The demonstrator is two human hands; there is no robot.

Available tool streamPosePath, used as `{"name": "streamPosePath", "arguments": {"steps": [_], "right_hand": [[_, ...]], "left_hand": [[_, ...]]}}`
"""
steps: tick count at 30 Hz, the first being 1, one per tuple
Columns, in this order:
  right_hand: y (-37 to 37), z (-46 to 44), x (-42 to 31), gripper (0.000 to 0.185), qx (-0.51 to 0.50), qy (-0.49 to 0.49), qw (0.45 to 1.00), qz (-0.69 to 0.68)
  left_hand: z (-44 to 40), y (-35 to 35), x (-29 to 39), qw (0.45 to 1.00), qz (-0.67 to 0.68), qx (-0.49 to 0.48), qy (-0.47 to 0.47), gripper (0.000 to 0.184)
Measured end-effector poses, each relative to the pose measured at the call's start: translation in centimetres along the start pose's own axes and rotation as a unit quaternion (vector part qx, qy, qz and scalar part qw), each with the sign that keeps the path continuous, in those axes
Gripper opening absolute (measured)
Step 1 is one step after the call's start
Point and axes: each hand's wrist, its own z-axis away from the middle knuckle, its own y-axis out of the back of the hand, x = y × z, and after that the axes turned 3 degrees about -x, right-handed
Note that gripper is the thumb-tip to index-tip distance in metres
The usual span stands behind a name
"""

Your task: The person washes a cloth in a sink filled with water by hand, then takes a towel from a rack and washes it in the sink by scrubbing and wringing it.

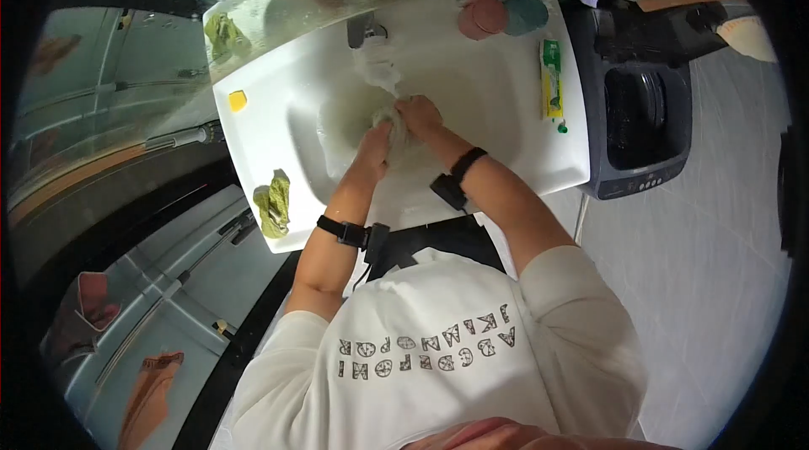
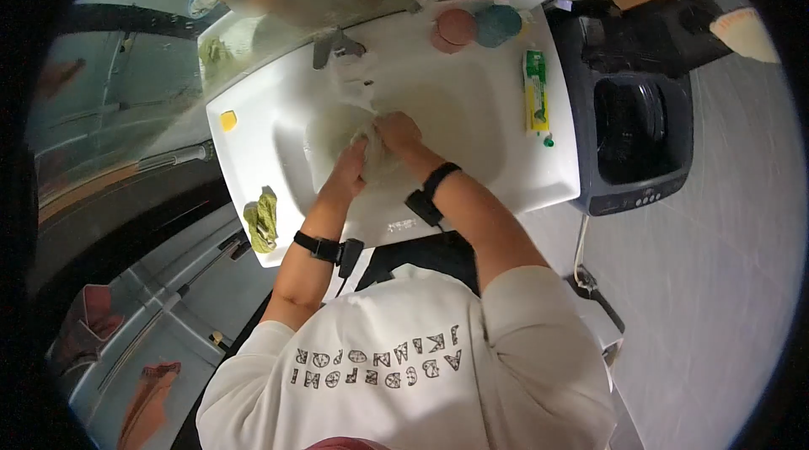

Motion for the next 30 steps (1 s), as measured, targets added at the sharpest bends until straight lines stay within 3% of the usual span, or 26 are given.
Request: {"name": "streamPosePath", "arguments": {"steps": [2, 3, 4, 5, 6, 8, 9, 11, 12, 13, 14, 16, 18, 19, 21, 23, 25, 27, 28, 29, 30], "right_hand": [[0.8, 0.2, 2.0, 0.061, -0.117, 0.035, 0.989, -0.084], [1.2, 0.7, 2.8, 0.057, -0.111, -0.023, 0.966, -0.232], [1.8, 0.8, 3.2, 0.054, -0.098, -0.076, 0.921, -0.37], [1.7, -0.1, 3.8, 0.054, -0.095, -0.072, 0.925, -0.361], [0.8, -1.2, 4.9, 0.054, -0.07, -0.083, 0.915, -0.387], [0.2, -0.7, 5.1, 0.055, -0.052, -0.094, 0.911, -0.399], [-0.2, 0.6, 4.6, 0.054, -0.038, 0.036, 0.925, -0.377], [-0.2, 0.3, 3.3, 0.053, -0.033, 0.173, 0.924, -0.339], [-0.5, -0.2, 2.5, 0.047, -0.05, 0.038, 0.914, -0.4], [-0.9, -0.8, 2.0, 0.042, -0.065, -0.101, 0.884, -0.451], [-1.3, -1.6, 2.6, 0.042, -0.073, -0.101, 0.887, -0.445], [-1.1, -2.5, 4.6, 0.027, 0.05, -0.061, 0.938, -0.338], [-0.1, -1.3, 4.6, 0.025, 0.091, -0.044, 0.926, -0.365], [0.4, -0.9, 4.4, 0.024, 0.136, -0.022, 0.908, -0.396], [1.0, -1.2, 5.4, 0.024, 0.159, -0.044, 0.902, -0.398], [1.1, -1.2, 5.4, 0.024, 0.182, -0.065, 0.896, -0.399], [0.4, -0.9, 5.3, 0.025, 0.202, -0.092, 0.973, -0.061], [-3.6, -2.7, 8.0, 0.03, 0.213, -0.063, 0.969, -0.112], [-4.0, -2.5, 8.1, 0.034, 0.219, -0.047, 0.965, -0.138], [-3.9, -1.6, 7.3, 0.037, 0.225, -0.031, 0.96, -0.164], [-2.8, -0.3, 7.3, 0.043, 0.119, -0.106, 0.951, -0.264]], "left_hand": [[4.3, -0.9, 2.3, 0.968, -0.245, -0.037, -0.029, 0.039], [7.4, -2.3, 3.8, 0.968, -0.245, -0.038, -0.029, 0.039], [10.8, -4.1, 5.9, 0.93, -0.353, -0.057, -0.083, 0.041], [12.3, -5.0, 7.2, 0.878, -0.451, -0.072, -0.14, 0.043], [12.3, -4.5, 7.8, 0.882, -0.442, -0.071, -0.148, 0.043], [12.3, -2.8, 8.6, 0.864, -0.419, -0.247, -0.132, 0.047], [11.9, -2.4, 9.0, 0.869, -0.408, -0.242, -0.14, 0.047], [10.4, -1.8, 10.3, 0.771, -0.602, -0.194, -0.073, 0.042], [10.1, -1.6, 10.3, 0.777, -0.595, -0.187, -0.078, 0.042], [9.9, -1.4, 9.9, 0.673, -0.72, -0.064, -0.158, 0.041], [10.1, -1.6, 9.8, 0.536, -0.812, 0.062, -0.223, 0.042], [10.8, -3.0, 10.7, 0.647, -0.656, 0.11, -0.373, 0.049], [13.4, -6.0, 12.0, 0.6, -0.573, 0.143, -0.54, 0.052], [13.4, -6.9, 12.2, 0.604, -0.57, 0.146, -0.538, 0.052], [12.8, -8.1, 12.9, 0.538, -0.595, 0.108, -0.588, 0.059], [11.7, -8.1, 12.8, 0.548, -0.603, 0.105, -0.571, 0.061], [11.1, -7.8, 12.5, 0.555, -0.613, 0.097, -0.554, 0.064], [11.1, -6.9, 12.1, 0.489, -0.679, 0.108, -0.537, 0.064], [11.1, -6.4, 11.8, 0.488, -0.681, 0.106, -0.535, 0.064], [11.0, -5.9, 11.6, 0.536, -0.643, 0.11, -0.536, 0.059], [10.8, -5.3, 11.3, 0.582, -0.603, 0.111, -0.535, 0.054]]}}
